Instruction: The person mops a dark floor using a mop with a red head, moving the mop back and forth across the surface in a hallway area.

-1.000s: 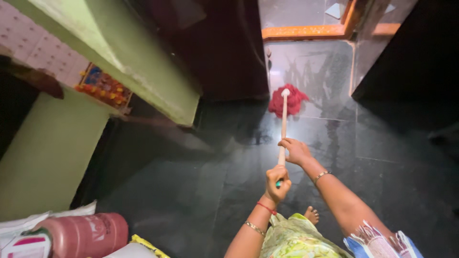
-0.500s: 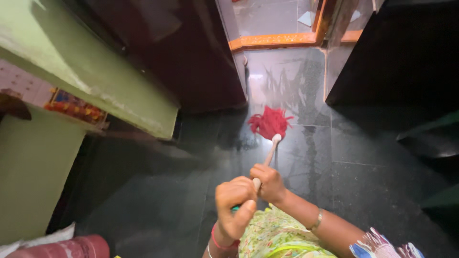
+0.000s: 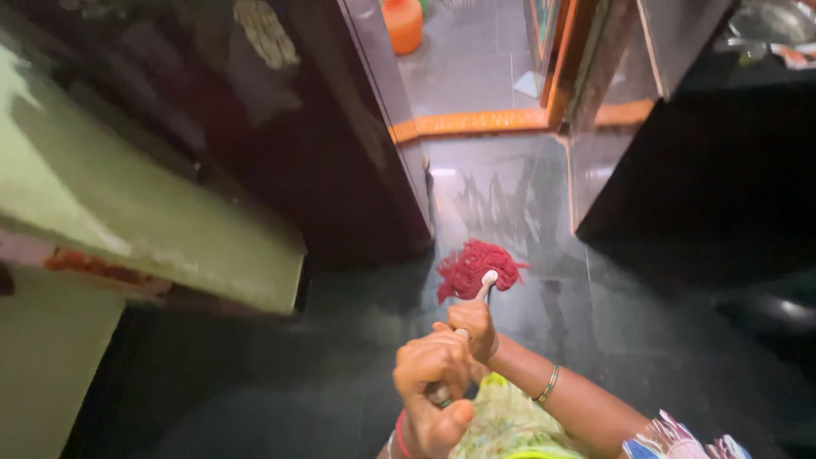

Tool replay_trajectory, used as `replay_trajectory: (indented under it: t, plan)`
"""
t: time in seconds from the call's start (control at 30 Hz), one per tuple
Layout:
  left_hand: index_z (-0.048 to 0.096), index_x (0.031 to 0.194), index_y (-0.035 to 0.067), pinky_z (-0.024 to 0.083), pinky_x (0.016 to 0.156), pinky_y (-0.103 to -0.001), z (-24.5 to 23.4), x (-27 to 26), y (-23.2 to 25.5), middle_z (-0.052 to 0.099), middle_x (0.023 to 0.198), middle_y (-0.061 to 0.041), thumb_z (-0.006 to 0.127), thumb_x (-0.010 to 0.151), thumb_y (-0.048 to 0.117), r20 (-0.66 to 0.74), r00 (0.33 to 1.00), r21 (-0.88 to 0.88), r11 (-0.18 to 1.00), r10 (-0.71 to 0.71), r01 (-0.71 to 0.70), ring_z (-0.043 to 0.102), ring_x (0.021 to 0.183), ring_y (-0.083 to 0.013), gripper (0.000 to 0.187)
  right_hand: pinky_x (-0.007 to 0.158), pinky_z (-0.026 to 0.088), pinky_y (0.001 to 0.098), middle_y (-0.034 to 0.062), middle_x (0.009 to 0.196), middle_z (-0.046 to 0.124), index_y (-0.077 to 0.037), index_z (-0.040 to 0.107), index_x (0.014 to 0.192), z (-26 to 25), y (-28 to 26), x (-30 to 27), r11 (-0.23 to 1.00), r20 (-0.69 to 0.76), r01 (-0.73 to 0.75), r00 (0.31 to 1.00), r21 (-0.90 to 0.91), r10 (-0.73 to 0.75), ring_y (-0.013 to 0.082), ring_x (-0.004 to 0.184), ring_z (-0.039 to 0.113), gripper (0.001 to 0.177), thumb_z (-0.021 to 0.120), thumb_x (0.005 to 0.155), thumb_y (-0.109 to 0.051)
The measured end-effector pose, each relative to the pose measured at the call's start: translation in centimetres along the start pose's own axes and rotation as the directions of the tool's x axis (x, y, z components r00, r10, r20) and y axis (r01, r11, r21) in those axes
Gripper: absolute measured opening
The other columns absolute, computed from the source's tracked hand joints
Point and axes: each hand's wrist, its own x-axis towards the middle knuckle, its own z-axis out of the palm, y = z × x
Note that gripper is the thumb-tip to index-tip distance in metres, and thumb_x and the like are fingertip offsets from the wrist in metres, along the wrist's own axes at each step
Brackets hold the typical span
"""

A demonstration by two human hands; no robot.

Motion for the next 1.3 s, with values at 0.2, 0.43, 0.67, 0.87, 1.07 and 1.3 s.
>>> replay_trajectory:
  t: [0.2, 0.43, 0.67, 0.87, 1.07, 1.3]
  plan:
    - [0.045, 0.070, -0.001, 0.035, 0.058, -0.042, -3.9, 4.5, -16.9, 0.045, 0.064, -0.013, 0.068, 0.080, 0.015, 0.061, 0.991, 0.171, 0.977, 0.120, -0.129, 0.046, 0.059, -0.0284, 0.029, 0.050, 0.027, 0.0458, 0.0117, 0.057, 0.039, -0.009, 0.038, 0.060, 0.3, 16.0, 3.3, 0.944, -0.112, -0.184, 0.981, -0.273, 0.158, 0.0328, 0.048, 0.040, 0.040, 0.075, 0.077, -0.007]
    - [0.042, 0.058, 0.005, 0.037, 0.053, -0.040, -6.7, 2.5, -34.3, 0.046, 0.057, -0.011, 0.063, 0.073, 0.007, 0.225, 0.958, 0.368, 0.926, -0.177, 0.085, 0.047, 0.051, -0.0276, 0.026, 0.074, 0.040, 0.0479, 0.0100, 0.079, 0.061, -0.009, 0.055, 0.078, -2.9, 25.9, 4.3, 0.739, 0.087, -0.496, 0.802, -0.456, 0.591, 0.0357, 0.079, 0.060, 0.029, 0.083, 0.082, -0.017]
    - [0.049, 0.060, 0.007, 0.042, 0.059, -0.040, -7.4, 6.3, -23.2, 0.052, 0.062, -0.011, 0.065, 0.076, 0.010, 0.448, 0.854, 0.221, 0.958, -0.264, 0.181, 0.054, 0.058, -0.0289, 0.023, 0.070, 0.045, 0.0430, 0.0100, 0.072, 0.058, -0.010, 0.058, 0.070, -3.5, 17.1, 7.1, 0.782, -0.021, -0.494, 0.850, -0.380, 0.527, 0.0340, 0.073, 0.055, 0.027, 0.084, 0.072, -0.018]
    - [0.047, 0.066, 0.007, 0.036, 0.060, -0.039, -10.1, 14.0, -14.1, 0.048, 0.062, -0.009, 0.068, 0.088, 0.020, 0.658, 0.738, 0.014, 0.983, -0.147, 0.183, 0.051, 0.057, -0.0269, 0.032, 0.061, 0.042, 0.0448, 0.0096, 0.066, 0.055, -0.009, 0.057, 0.065, -3.8, 8.7, 11.5, 0.833, -0.036, -0.417, 0.900, -0.364, 0.435, 0.0325, 0.066, 0.054, 0.028, 0.083, 0.073, -0.018]
    - [0.048, 0.068, 0.004, 0.036, 0.061, -0.039, -7.5, 16.9, -16.4, 0.050, 0.065, -0.011, 0.062, 0.094, 0.029, 0.469, 0.878, -0.126, 0.977, -0.095, 0.173, 0.048, 0.058, -0.0283, 0.039, 0.052, 0.034, 0.0452, 0.0094, 0.058, 0.040, -0.009, 0.044, 0.059, -4.8, 15.6, 12.6, 0.963, -0.047, -0.062, 0.998, -0.264, 0.051, 0.0310, 0.052, 0.044, 0.037, 0.079, 0.071, -0.013]
    - [0.041, 0.063, 0.004, 0.034, 0.058, -0.038, -5.1, 16.0, -29.0, 0.046, 0.061, -0.009, 0.064, 0.084, 0.015, 0.269, 0.958, 0.009, 0.995, -0.094, 0.095, 0.046, 0.057, -0.0241, 0.033, 0.052, 0.038, 0.0468, 0.0105, 0.059, 0.046, -0.009, 0.047, 0.060, -8.3, 29.3, 9.6, 0.897, -0.069, -0.135, 0.991, -0.420, 0.117, 0.0328, 0.055, 0.049, 0.035, 0.078, 0.073, -0.015]
